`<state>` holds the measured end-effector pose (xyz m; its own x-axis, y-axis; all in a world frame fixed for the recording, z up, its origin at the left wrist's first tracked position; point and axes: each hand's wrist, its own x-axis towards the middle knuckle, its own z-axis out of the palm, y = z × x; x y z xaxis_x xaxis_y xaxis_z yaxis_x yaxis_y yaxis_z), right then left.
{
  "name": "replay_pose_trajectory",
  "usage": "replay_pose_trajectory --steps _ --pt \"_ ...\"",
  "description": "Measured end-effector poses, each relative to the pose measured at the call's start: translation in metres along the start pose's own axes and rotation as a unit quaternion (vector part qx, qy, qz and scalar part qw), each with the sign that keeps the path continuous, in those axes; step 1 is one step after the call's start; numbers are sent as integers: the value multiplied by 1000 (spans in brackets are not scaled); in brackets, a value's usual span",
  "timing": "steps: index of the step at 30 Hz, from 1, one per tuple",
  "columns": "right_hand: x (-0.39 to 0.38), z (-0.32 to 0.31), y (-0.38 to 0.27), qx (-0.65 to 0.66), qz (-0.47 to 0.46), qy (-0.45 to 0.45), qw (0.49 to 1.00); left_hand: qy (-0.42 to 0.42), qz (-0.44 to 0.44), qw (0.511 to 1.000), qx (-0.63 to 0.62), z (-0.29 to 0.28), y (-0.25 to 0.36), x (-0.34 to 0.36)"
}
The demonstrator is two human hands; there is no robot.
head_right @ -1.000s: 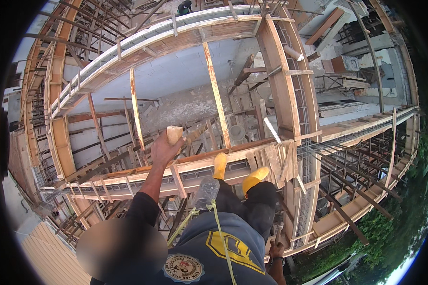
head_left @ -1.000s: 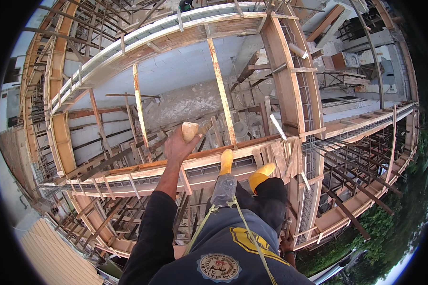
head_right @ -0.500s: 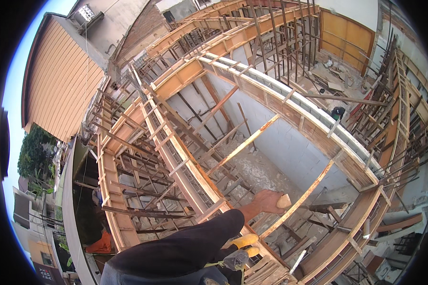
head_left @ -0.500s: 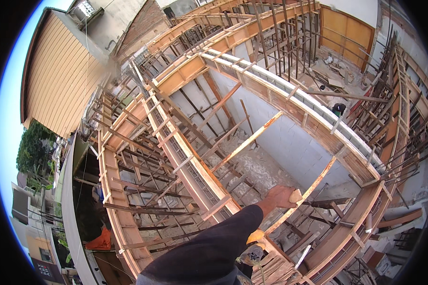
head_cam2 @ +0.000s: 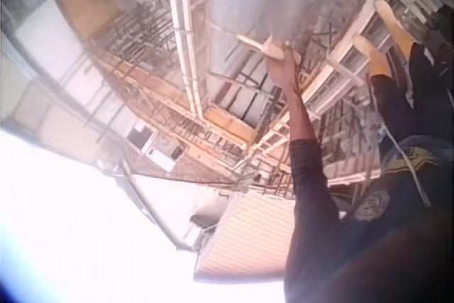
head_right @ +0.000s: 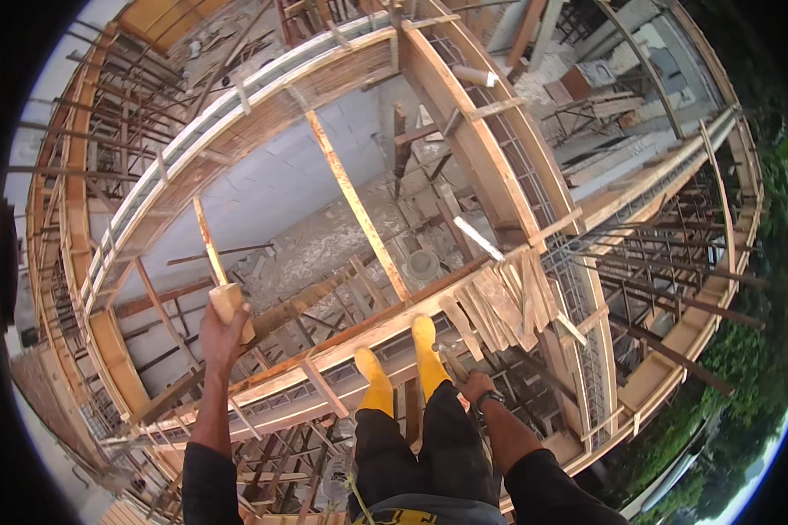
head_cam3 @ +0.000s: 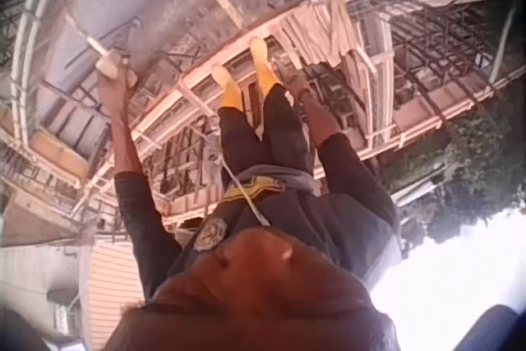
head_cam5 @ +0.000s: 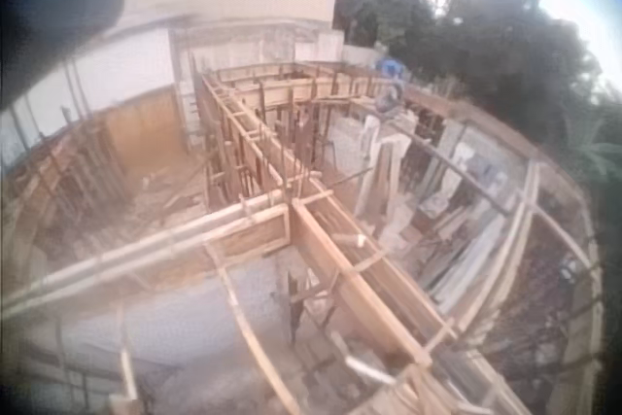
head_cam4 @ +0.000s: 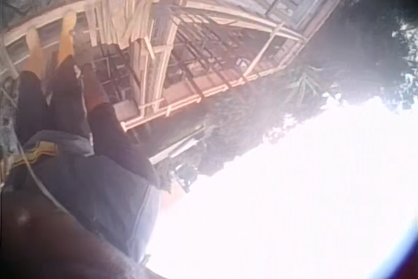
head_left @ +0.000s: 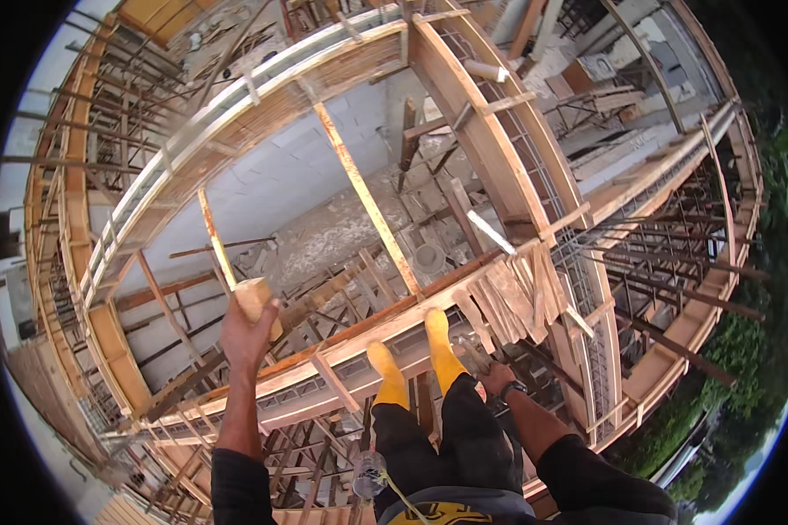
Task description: The person walks along the top of a building frame while carrying wooden pieces, then positions a wooden plank along the top of a beam and secures it using a hammer to drive nails.
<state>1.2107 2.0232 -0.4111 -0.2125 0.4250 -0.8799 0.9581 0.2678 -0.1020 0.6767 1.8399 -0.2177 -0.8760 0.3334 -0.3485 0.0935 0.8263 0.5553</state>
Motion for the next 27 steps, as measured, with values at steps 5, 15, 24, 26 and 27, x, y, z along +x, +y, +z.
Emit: replay_pose_trajectory --steps 5,15,24,26,27 --pt "39 67 36 106 91 -31 990 -32 47 997 -48 5 28 -4" --pt "57 113 14 325 -52 108 938 -323 61 915 -233 128 40 -69" --pt "40 90 -95 401 -200 89 890 -449 -318 725 -414 368 -34 -106" --pt "47 94 -102 414 -191 54 888 -401 -301 756 -420 382 -44 -111" --pt "53 101 -100 423 -184 35 886 -412 -296 744 -435 386 -56 -108"
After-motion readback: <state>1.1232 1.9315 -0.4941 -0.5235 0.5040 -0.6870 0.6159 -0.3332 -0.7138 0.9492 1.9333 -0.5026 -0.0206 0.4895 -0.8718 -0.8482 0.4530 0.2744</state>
